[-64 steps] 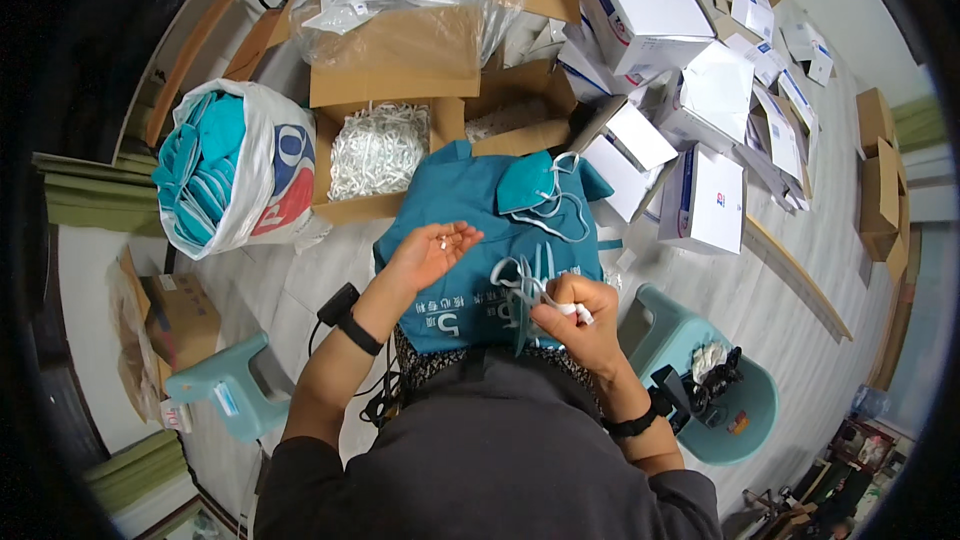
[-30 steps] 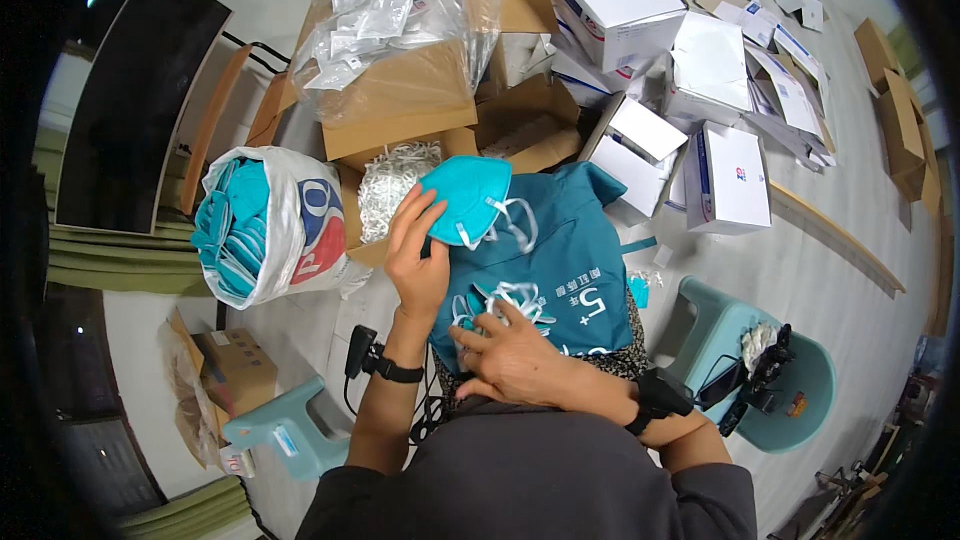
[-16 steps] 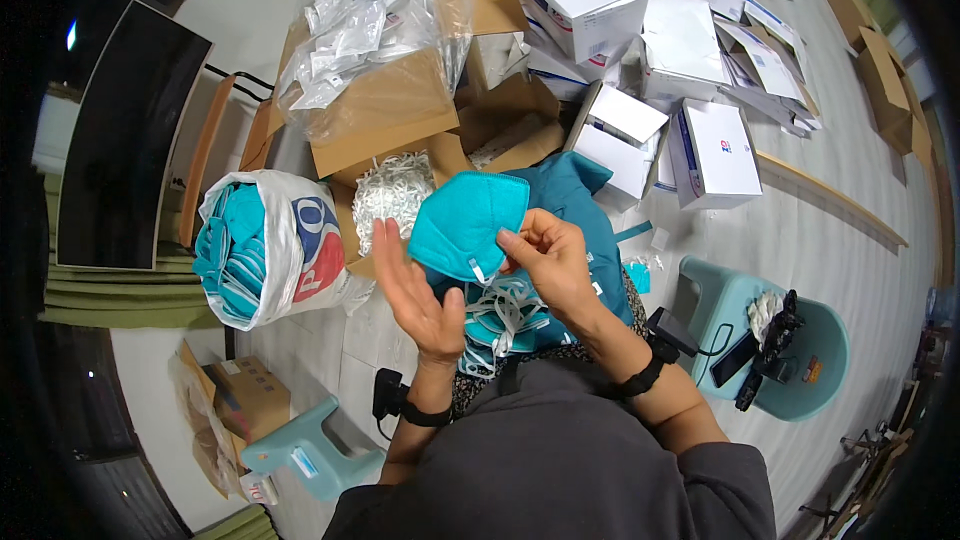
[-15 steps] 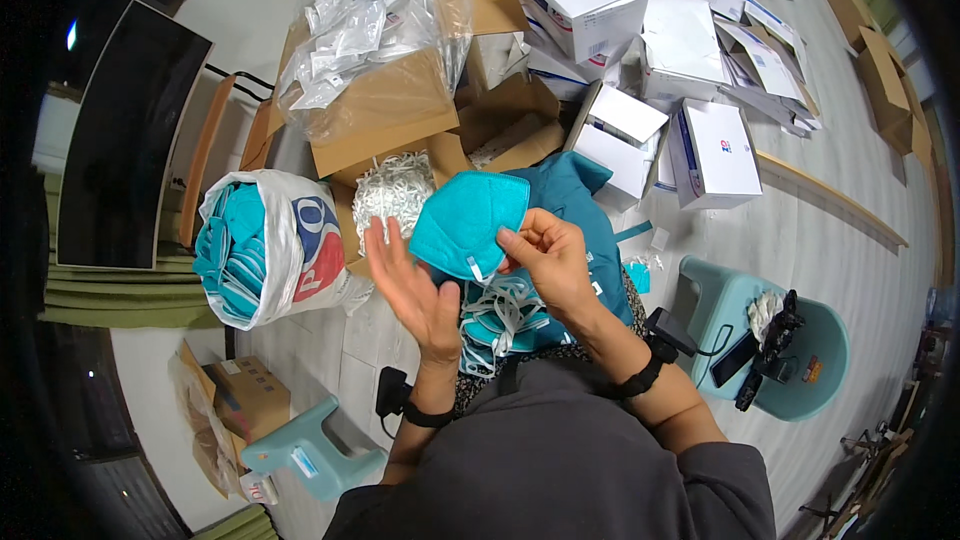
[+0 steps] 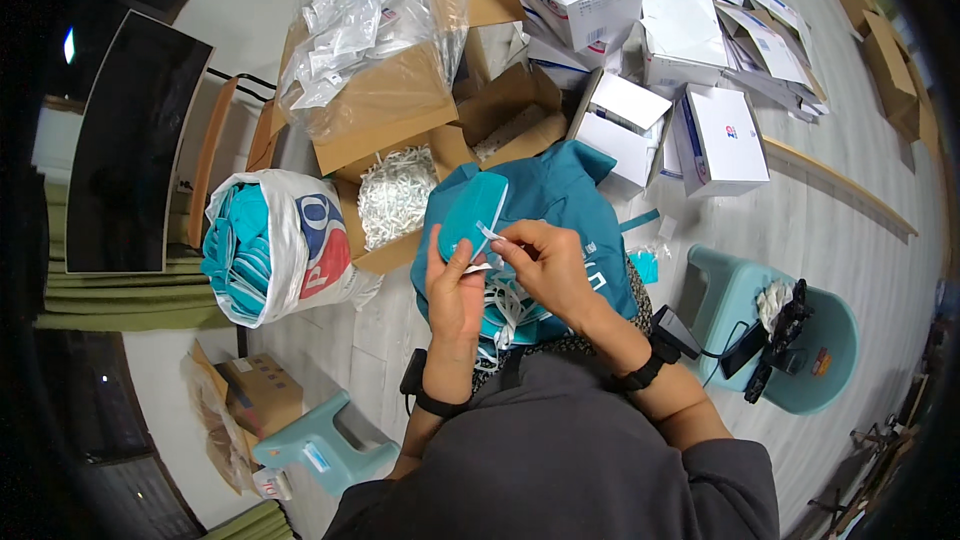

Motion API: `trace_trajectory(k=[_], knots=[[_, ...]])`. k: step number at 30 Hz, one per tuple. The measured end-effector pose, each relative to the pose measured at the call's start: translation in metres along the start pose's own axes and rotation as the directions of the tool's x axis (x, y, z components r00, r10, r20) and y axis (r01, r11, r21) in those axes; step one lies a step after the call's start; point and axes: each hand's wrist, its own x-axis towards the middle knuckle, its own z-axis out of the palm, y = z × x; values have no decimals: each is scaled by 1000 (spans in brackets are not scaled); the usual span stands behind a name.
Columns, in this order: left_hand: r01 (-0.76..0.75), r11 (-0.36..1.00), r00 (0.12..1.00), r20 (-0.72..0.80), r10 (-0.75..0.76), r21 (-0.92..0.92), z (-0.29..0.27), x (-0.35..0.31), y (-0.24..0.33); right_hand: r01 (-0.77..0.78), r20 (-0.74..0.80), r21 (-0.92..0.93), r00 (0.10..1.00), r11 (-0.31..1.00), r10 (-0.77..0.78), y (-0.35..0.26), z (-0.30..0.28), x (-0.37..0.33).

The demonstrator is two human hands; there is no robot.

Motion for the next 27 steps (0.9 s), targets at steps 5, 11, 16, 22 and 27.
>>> trace_trajectory(k=[5,11,16,22,27], knots=[[345,849,939,144,-313,-400,-22,15,-11,423,-16,-316,892,849,-451,-1,3,1],[105,994,993,-52,-106,-35,4,-2,-3,427,-68,-502,848,753,-526,-8,0,0],[-23,994,1000,-10,24,105,9,-7,-4,341,-52,-278,928,898,-369,-9,3,-1],[-69,955,997,42,59,290,4,-11,-6,-35,118,36,993,999,31,3,-3,0],[-166,910,986,76,148,380,3,-9,-9,47,60,-125,997,991,-40,-2,-10,-3]])
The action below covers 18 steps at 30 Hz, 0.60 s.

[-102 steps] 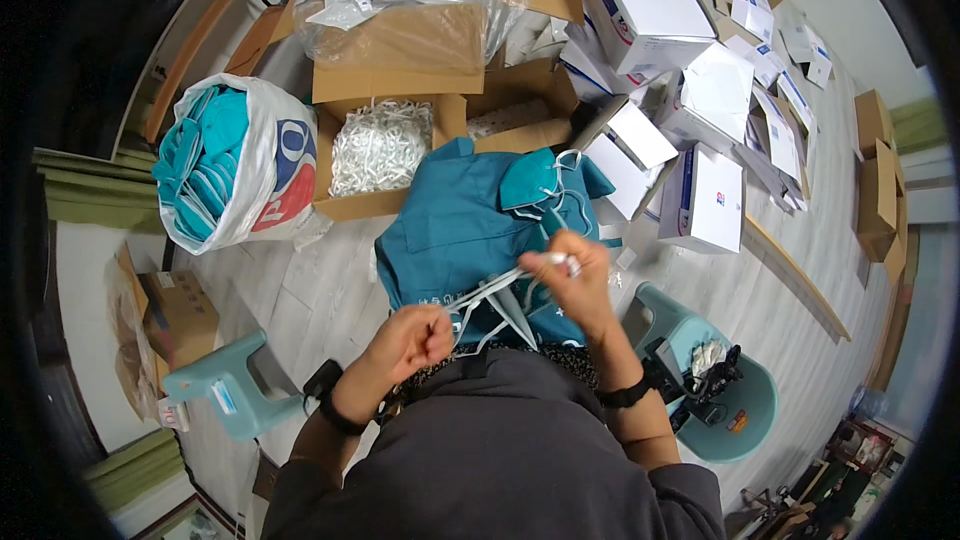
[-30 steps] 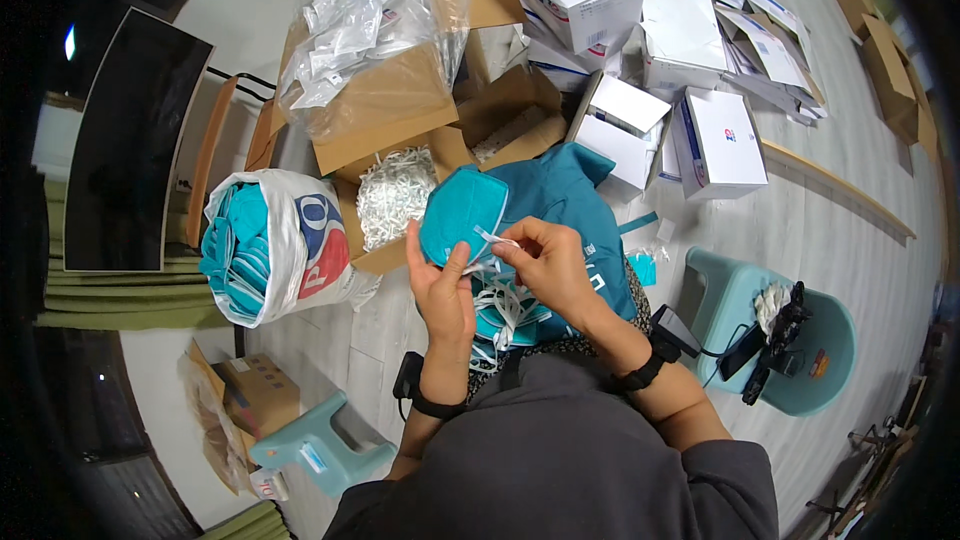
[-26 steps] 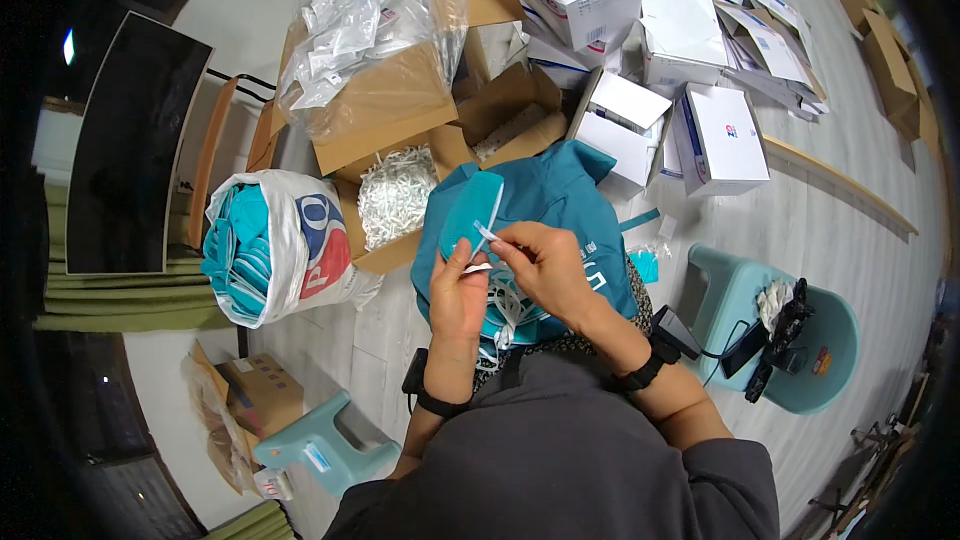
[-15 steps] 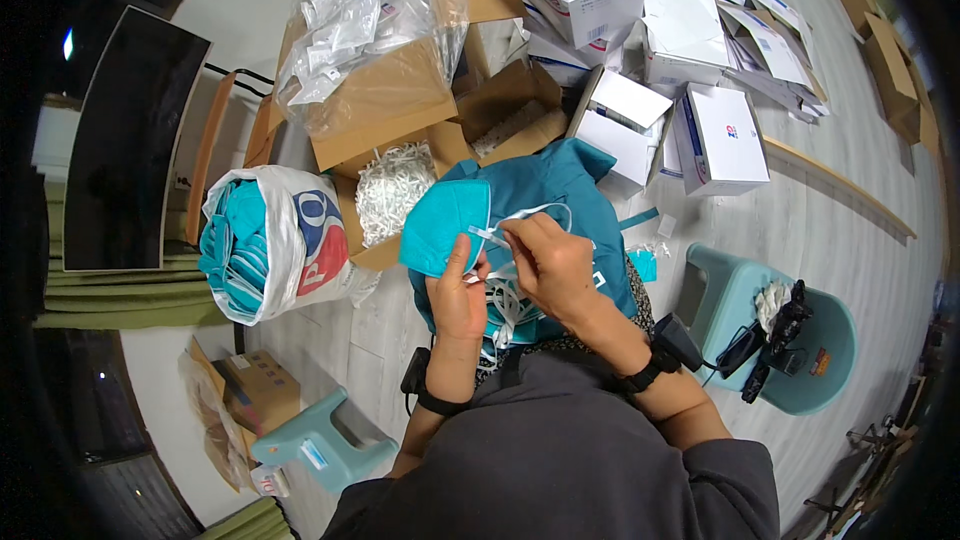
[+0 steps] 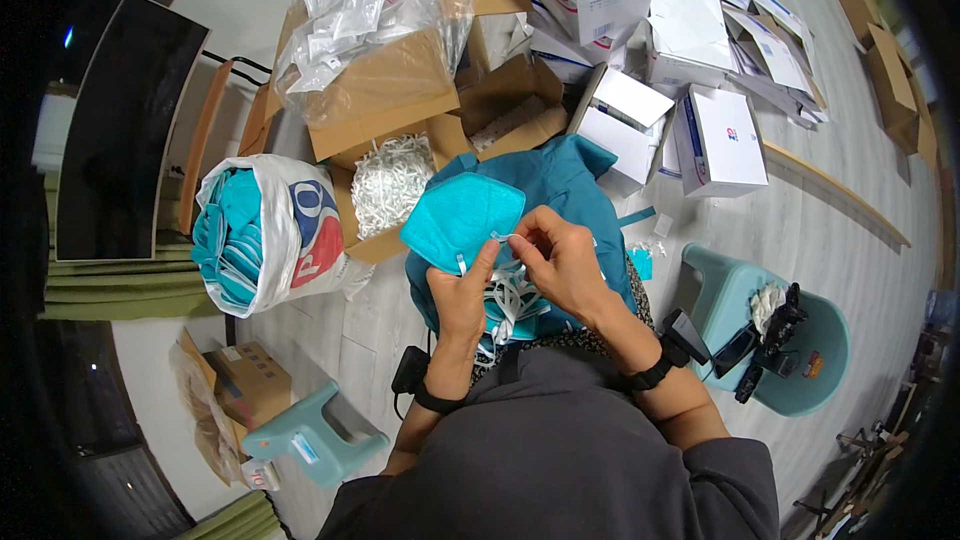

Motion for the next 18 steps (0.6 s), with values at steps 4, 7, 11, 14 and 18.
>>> trace_trajectory(k=[4,7,11,14,18], knots=[[63,996,997,37,-66,60,-5,-1,1,140,-55,-111,988,984,-147,-3,3,1],[141,988,983,111,-146,57,-10,-3,-3,249,-83,-108,962,963,-258,7,3,6],[275,951,951,184,-248,-143,-7,-9,-5,106,-139,-13,985,994,-106,28,-3,17],[337,927,932,200,-303,-163,0,-29,9,237,-470,155,872,959,-139,69,-35,52],[334,933,938,148,-315,-131,-20,-24,8,-12,-252,-112,968,994,-17,33,-67,56]])
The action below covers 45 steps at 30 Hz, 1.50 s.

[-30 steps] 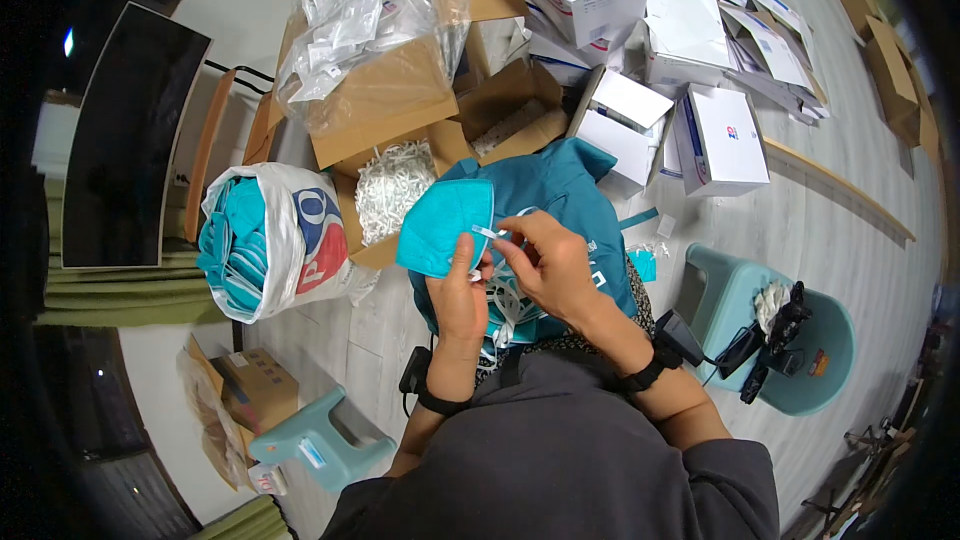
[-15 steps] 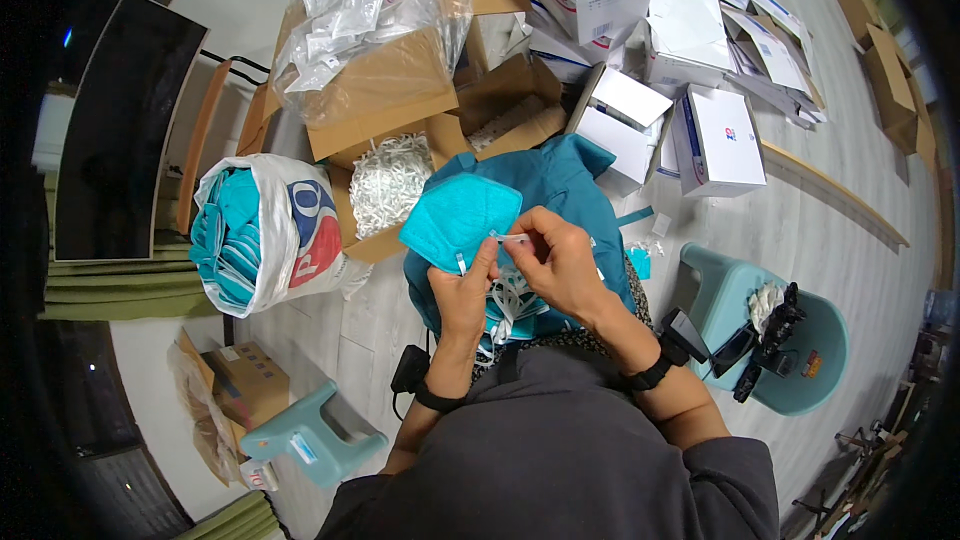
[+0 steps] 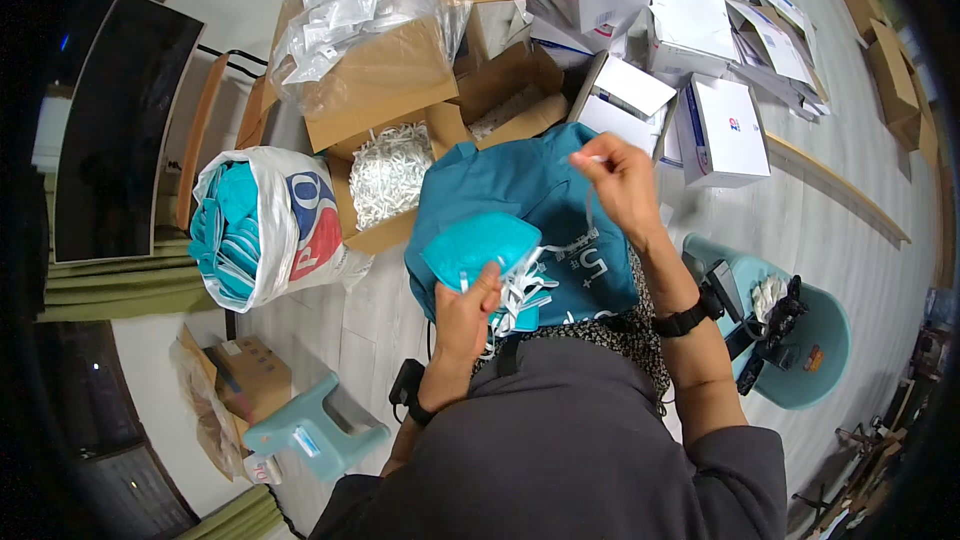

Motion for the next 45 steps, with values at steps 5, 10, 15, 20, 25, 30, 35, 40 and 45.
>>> trace_trajectory(k=[5,10,15,20,25,30,35,40,45], knots=[[-41,992,999,24,44,-118,-4,14,6,132,-19,-5,991,991,-132,-28,40,-45],[-166,965,983,-117,144,-205,4,21,1,-182,231,355,968,917,102,-39,68,-89],[-159,987,968,-198,153,-17,7,19,0,-292,411,459,907,839,91,-41,85,-101],[-377,753,876,-54,478,540,-6,26,-5,330,168,32,929,943,-331,-42,78,-92],[-283,820,956,72,286,497,-11,21,-10,203,211,93,953,975,-219,-43,70,-79],[-283,840,957,189,219,462,-10,17,-12,-133,262,361,964,923,36,-30,71,-71],[-231,782,972,175,157,579,-4,5,-8,63,20,194,997,979,-68,-13,63,-50],[-243,740,970,132,206,627,-2,-1,5,130,-52,193,991,973,-122,-12,67,-41],[-216,883,975,140,172,416,0,-36,27,70,-255,158,967,985,-27,28,18,6]])
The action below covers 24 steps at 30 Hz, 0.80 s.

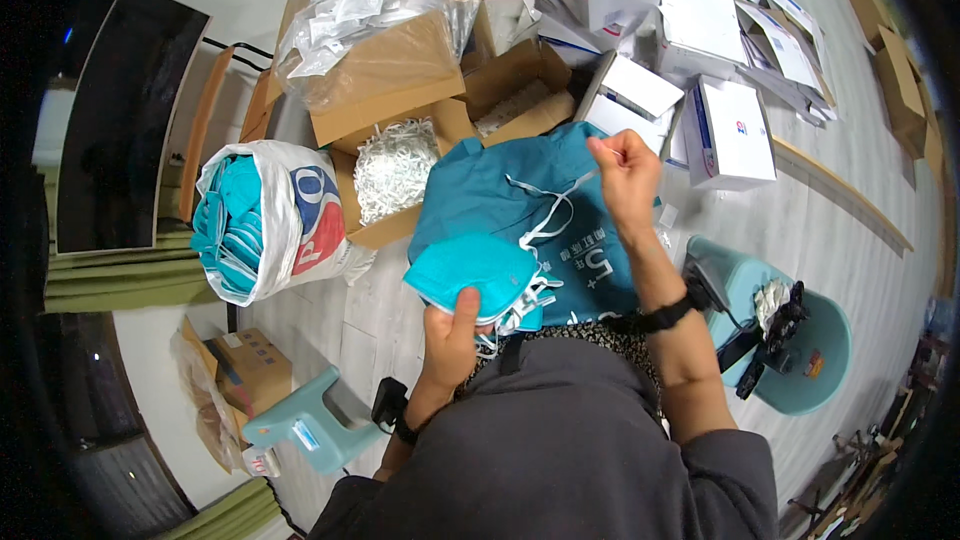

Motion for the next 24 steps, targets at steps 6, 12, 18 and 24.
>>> trace_trajectory(k=[6,12,18,24], knots=[[243,587,970,191,-151,-772,-16,22,-1,111,691,-89,723,990,-19,-64,10,-42],[580,430,815,499,-295,-692,-13,30,-15,-333,647,306,760,892,62,-50,27,-54],[-98,970,992,-50,112,224,-26,30,-12,-290,645,124,751,949,145,-55,30,-43],[-78,941,997,2,82,329,-26,38,-7,189,345,-85,927,978,-149,-72,47,-56]])
